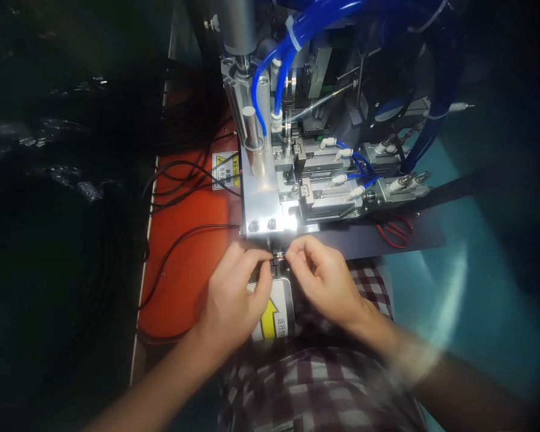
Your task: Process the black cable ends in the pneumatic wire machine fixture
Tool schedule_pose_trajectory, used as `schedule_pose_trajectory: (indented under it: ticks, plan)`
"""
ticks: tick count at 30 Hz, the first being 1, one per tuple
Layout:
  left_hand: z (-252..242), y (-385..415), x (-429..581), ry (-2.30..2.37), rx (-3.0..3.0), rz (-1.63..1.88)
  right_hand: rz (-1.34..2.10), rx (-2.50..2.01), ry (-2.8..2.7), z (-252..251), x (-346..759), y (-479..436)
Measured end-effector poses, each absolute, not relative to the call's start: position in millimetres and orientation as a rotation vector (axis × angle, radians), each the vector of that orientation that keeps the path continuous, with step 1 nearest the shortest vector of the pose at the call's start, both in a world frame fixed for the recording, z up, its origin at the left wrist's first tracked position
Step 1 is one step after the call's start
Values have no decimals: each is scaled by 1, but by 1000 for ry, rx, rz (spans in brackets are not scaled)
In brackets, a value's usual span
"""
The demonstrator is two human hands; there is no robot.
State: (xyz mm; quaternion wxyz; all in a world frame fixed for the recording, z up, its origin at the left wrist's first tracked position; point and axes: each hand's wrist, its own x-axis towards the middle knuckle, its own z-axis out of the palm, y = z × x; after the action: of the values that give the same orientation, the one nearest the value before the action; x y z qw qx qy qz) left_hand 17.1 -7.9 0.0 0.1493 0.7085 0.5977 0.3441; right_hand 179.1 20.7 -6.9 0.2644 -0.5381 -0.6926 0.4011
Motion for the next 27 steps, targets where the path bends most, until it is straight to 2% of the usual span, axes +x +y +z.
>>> schedule_pose_trajectory:
  ticks: [27]
  plan:
    - [1, -7, 16, 1705, 2045, 997, 1282, -1446, -1794, -4, 182, 24]
